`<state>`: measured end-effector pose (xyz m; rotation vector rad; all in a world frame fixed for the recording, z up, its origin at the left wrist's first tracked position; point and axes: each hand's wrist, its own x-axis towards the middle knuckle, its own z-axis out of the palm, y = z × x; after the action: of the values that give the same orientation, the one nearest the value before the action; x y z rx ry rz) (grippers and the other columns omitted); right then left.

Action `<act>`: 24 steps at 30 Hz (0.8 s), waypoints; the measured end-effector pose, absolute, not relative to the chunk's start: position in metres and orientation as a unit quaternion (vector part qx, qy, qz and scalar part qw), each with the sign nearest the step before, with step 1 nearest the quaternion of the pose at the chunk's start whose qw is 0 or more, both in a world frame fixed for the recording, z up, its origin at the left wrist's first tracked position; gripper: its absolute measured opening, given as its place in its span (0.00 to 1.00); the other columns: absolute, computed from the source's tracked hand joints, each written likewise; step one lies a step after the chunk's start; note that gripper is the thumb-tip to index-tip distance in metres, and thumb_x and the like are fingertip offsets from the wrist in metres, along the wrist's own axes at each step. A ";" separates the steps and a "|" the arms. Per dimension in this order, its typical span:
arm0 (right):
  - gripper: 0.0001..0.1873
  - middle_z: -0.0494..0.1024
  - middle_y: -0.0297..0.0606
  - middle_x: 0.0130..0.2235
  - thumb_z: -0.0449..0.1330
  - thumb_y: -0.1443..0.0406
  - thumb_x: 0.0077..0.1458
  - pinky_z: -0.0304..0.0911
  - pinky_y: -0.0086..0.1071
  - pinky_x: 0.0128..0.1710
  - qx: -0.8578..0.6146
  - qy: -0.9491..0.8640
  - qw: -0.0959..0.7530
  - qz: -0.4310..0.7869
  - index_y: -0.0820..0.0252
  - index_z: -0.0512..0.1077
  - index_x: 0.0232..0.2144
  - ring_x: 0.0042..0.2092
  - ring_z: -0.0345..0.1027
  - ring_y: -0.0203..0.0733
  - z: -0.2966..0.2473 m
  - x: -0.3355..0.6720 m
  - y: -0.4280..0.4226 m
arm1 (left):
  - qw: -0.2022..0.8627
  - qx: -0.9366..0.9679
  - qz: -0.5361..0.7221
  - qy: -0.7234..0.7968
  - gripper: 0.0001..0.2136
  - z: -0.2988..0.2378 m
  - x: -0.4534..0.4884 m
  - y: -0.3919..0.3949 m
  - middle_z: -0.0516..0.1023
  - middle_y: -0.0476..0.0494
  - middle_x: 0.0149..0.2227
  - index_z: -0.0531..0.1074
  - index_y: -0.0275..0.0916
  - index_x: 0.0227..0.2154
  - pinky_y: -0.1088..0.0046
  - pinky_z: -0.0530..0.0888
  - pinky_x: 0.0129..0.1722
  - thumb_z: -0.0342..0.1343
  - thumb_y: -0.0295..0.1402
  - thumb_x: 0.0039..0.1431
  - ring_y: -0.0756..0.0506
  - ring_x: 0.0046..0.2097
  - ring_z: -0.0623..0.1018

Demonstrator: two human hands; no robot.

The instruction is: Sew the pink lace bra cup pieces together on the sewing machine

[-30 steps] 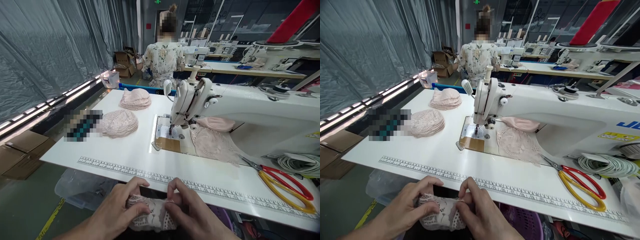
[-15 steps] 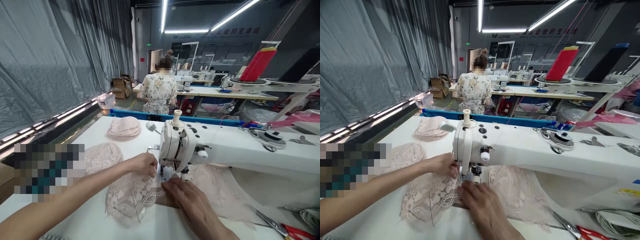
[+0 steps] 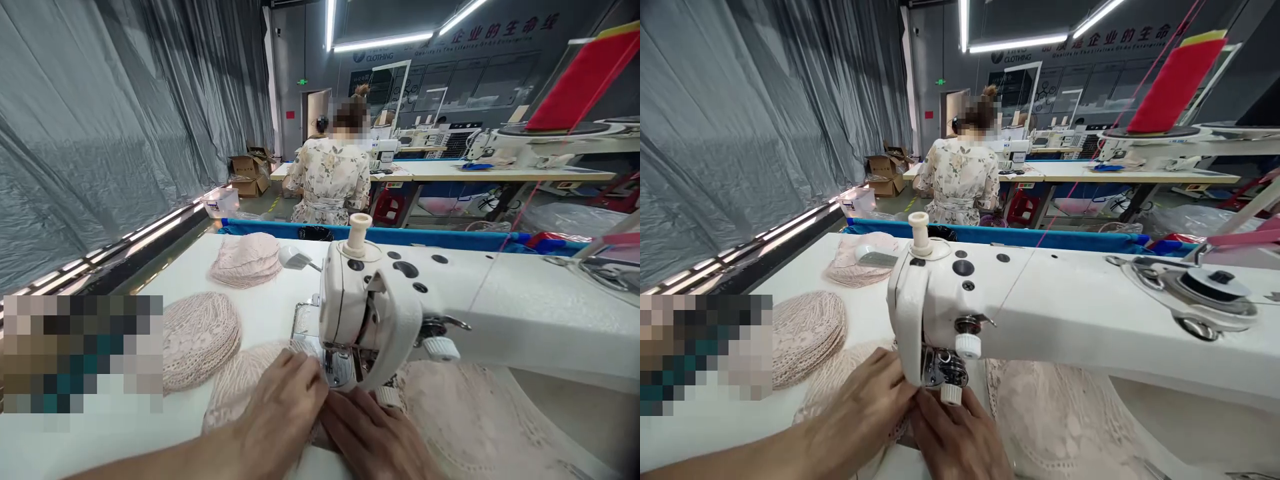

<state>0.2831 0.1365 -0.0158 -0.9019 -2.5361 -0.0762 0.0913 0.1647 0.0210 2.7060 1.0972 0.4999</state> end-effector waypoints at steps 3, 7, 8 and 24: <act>0.18 0.79 0.41 0.46 0.42 0.67 0.67 0.62 0.35 0.36 -0.339 -0.906 0.254 0.000 0.59 0.71 0.47 0.39 0.72 0.43 -0.004 0.291 0.135 | 0.047 0.913 0.150 0.377 0.07 0.008 0.090 0.154 0.71 0.45 0.34 0.68 0.38 0.33 0.66 0.67 0.37 0.48 0.22 0.61 0.44 0.37 0.71; 0.18 0.80 0.39 0.41 0.42 0.66 0.67 0.59 0.37 0.36 -0.347 -0.903 0.254 0.013 0.57 0.72 0.43 0.37 0.71 0.43 0.004 0.299 0.132 | 0.043 0.917 0.148 0.368 0.07 0.004 0.085 0.160 0.71 0.46 0.35 0.67 0.38 0.35 0.65 0.66 0.38 0.48 0.21 0.61 0.44 0.37 0.71; 0.17 0.79 0.39 0.41 0.43 0.67 0.67 0.59 0.37 0.36 -0.347 -0.905 0.245 0.016 0.57 0.72 0.43 0.36 0.71 0.43 0.003 0.299 0.132 | 0.043 0.919 0.152 0.362 0.07 0.005 0.084 0.161 0.72 0.46 0.35 0.67 0.38 0.36 0.64 0.65 0.39 0.48 0.20 0.61 0.44 0.38 0.71; 0.19 0.81 0.42 0.41 0.43 0.72 0.66 0.63 0.35 0.32 -0.336 -0.900 0.256 -0.109 0.63 0.74 0.43 0.32 0.73 0.41 -0.012 0.292 0.134 | 0.022 0.930 0.178 0.321 0.04 0.004 0.079 0.170 0.73 0.49 0.39 0.69 0.41 0.38 0.69 0.65 0.43 0.50 0.28 0.64 0.48 0.40 0.71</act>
<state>0.2920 0.1341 -0.0117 -0.9113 -2.4435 -0.2967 0.0794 0.1703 0.0037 2.8825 0.9934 0.5507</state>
